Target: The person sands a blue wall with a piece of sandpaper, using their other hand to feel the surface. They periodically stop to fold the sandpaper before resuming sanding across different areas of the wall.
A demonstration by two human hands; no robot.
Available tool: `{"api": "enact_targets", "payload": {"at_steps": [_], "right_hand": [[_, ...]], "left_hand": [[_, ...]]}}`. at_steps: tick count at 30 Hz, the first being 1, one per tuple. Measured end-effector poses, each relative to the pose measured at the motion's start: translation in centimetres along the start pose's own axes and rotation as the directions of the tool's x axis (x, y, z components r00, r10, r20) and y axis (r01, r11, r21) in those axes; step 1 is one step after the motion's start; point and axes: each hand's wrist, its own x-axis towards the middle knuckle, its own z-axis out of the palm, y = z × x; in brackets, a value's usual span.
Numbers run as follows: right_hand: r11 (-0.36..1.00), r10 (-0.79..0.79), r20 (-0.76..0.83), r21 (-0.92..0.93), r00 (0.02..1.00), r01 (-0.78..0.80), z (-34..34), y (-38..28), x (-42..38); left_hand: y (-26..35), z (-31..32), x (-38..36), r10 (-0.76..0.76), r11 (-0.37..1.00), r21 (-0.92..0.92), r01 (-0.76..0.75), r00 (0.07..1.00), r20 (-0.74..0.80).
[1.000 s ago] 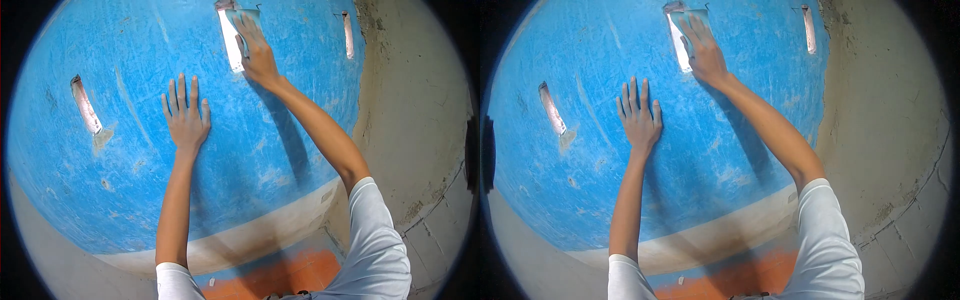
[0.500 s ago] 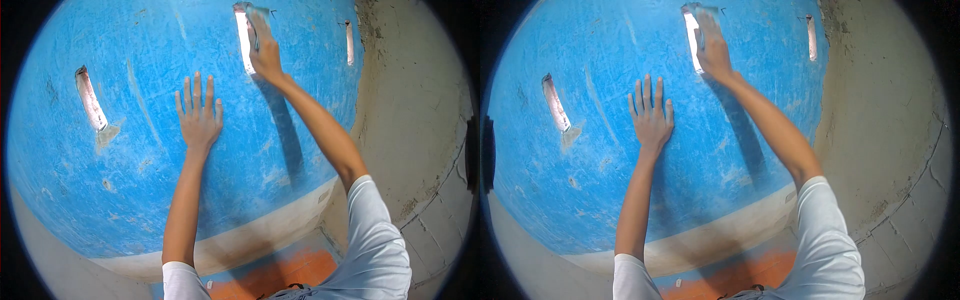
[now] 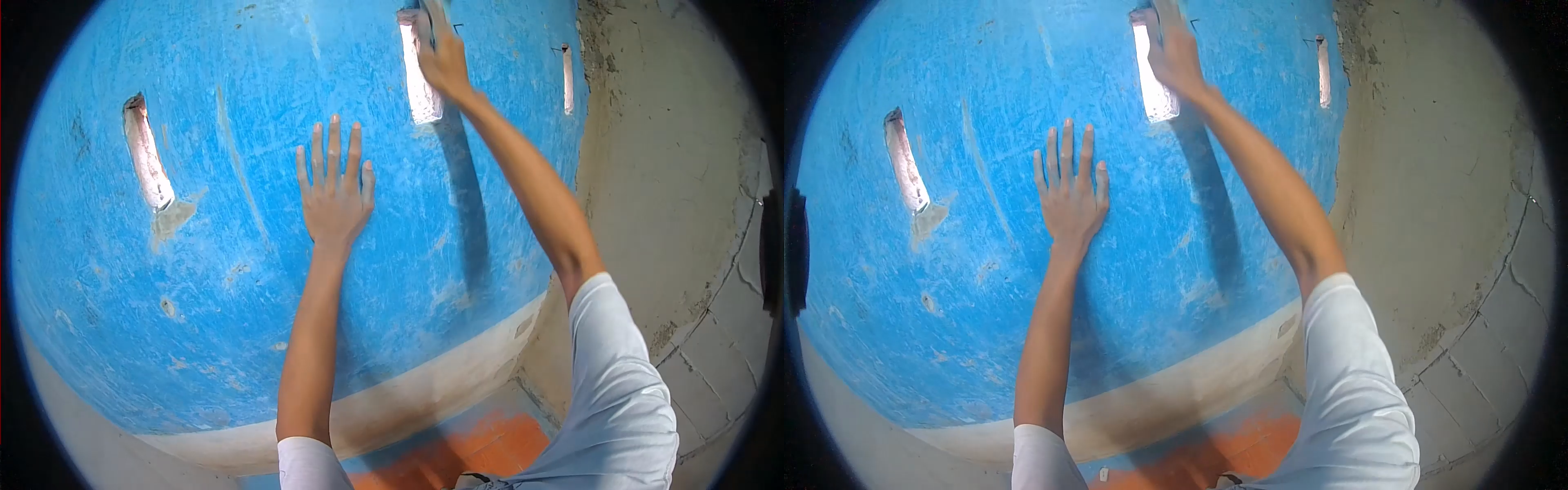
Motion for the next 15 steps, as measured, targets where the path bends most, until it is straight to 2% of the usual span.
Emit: {"api": "enact_targets", "payload": {"at_steps": [2, 4, 6, 7, 10, 11, 15], "right_hand": [[0.956, 0.184, 0.048, 0.222, 0.982, -0.190, -0.3, -2.6, 4.5], [0.959, 0.179, 0.012, 0.221, 0.984, -0.177, 0.0, -1.6, 4.5], [0.998, -0.052, -0.088, -0.024, 0.995, 0.050, 1.1, 1.4, 0.9], [0.987, -0.156, -0.073, -0.041, 0.985, 0.154, 0.5, 1.6, -1.7], [0.996, -0.085, -0.043, -0.041, 0.995, 0.083, -0.3, 0.5, -5.2], [0.998, -0.052, -0.074, -0.040, 0.996, 0.049, 0.2, 0.6, -4.1], [0.999, 0.007, -0.039, 0.053, 0.999, -0.005, 1.6, 1.4, 3.2]], "left_hand": [[0.0, -0.1, -0.1, 0.005, 1.000, 0.014, -0.005, 1.000, 0.006], [-0.1, -0.1, -0.1, 0.010, 1.000, 0.029, -0.010, 1.000, -0.002], [0.1, 0.0, -0.2, 0.014, 1.000, 0.023, -0.014, 1.000, -0.005], [0.1, 0.0, -0.2, 0.012, 1.000, 0.021, -0.012, 1.000, -0.006], [0.2, 0.0, -0.1, -0.015, 1.000, 0.028, 0.015, 1.000, -0.019], [0.2, 0.0, 0.0, -0.008, 1.000, 0.027, 0.009, 1.000, -0.022], [0.1, 0.0, -0.1, -0.007, 1.000, 0.014, 0.007, 1.000, -0.020]]}}
